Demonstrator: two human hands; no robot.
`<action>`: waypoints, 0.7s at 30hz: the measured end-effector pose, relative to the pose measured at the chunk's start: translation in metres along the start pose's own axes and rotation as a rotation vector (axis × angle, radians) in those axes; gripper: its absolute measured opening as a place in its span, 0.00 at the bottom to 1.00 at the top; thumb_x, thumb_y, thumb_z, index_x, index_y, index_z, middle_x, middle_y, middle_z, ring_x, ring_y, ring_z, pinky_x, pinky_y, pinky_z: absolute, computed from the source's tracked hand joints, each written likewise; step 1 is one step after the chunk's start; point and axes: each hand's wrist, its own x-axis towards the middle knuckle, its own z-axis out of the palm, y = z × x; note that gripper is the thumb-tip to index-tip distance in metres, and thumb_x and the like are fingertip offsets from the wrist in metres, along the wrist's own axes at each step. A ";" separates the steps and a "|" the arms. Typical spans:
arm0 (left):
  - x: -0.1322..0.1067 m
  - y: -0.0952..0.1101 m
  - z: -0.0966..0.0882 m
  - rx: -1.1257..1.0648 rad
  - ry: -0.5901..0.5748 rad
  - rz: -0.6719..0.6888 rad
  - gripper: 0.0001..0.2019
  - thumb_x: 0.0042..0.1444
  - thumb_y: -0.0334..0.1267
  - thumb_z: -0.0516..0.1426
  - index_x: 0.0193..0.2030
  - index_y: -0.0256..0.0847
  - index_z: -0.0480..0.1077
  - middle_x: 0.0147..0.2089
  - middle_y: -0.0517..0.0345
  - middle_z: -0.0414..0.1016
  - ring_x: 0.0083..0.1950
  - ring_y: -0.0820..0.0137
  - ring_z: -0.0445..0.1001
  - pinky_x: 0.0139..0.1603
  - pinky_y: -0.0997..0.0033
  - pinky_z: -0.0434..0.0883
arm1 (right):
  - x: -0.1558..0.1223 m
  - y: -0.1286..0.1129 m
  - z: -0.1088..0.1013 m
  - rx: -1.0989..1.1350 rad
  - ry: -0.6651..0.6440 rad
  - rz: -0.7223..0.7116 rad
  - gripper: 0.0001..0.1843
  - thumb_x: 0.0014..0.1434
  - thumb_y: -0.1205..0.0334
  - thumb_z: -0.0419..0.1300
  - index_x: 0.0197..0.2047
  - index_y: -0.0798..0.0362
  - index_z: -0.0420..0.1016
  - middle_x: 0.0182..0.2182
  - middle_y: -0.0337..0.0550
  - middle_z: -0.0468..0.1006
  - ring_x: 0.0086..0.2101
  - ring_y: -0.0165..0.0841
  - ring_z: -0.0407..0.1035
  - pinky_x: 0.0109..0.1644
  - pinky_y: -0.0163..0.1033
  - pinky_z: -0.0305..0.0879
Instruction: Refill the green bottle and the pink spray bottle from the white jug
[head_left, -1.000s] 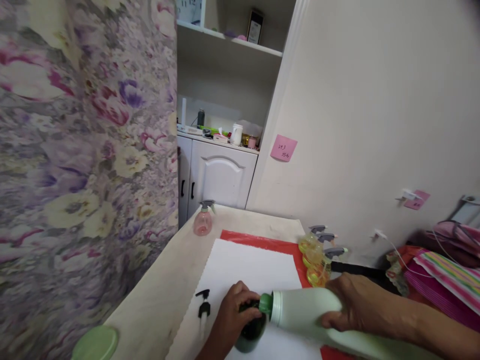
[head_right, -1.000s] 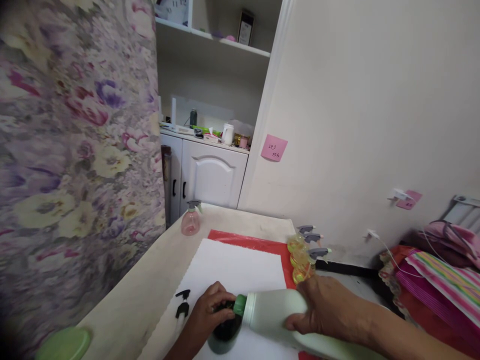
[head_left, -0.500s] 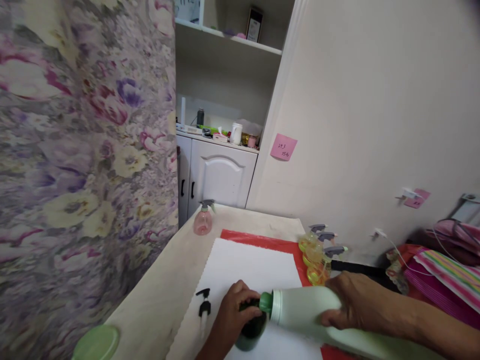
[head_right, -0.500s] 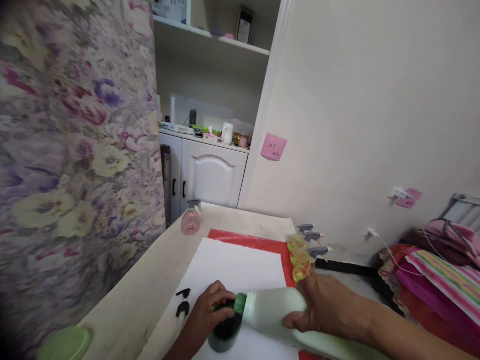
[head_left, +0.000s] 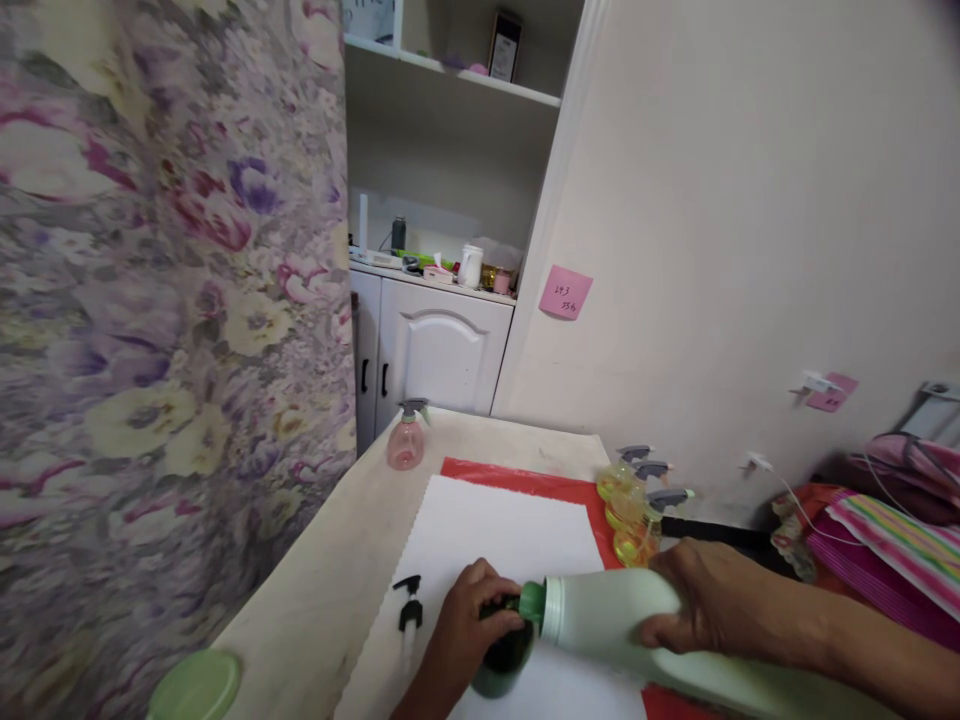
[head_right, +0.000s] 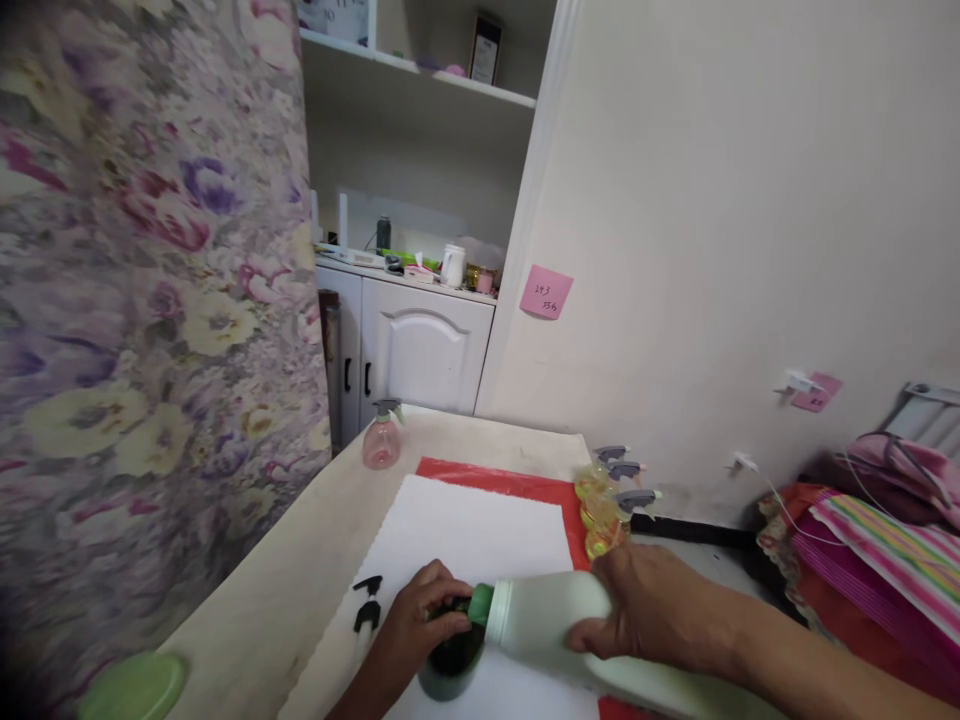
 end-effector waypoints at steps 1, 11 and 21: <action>0.000 0.001 0.000 0.004 -0.003 -0.002 0.11 0.44 0.30 0.63 0.35 0.46 0.81 0.34 0.60 0.67 0.39 0.65 0.70 0.41 0.68 0.66 | 0.000 0.000 0.000 0.002 0.005 -0.009 0.17 0.49 0.46 0.63 0.32 0.51 0.76 0.28 0.44 0.81 0.27 0.35 0.73 0.29 0.37 0.58; 0.000 0.002 -0.001 0.056 -0.014 -0.006 0.11 0.44 0.30 0.63 0.35 0.46 0.81 0.34 0.60 0.67 0.39 0.65 0.69 0.41 0.68 0.66 | 0.000 -0.003 -0.002 -0.015 0.010 -0.024 0.14 0.50 0.49 0.63 0.30 0.51 0.77 0.25 0.43 0.81 0.24 0.34 0.70 0.26 0.35 0.55; 0.001 -0.001 -0.001 0.027 -0.004 -0.006 0.10 0.44 0.31 0.64 0.35 0.47 0.81 0.33 0.61 0.67 0.39 0.64 0.70 0.41 0.67 0.65 | 0.000 -0.003 -0.004 -0.023 0.009 -0.034 0.16 0.50 0.45 0.63 0.30 0.49 0.77 0.25 0.42 0.81 0.25 0.34 0.72 0.26 0.36 0.58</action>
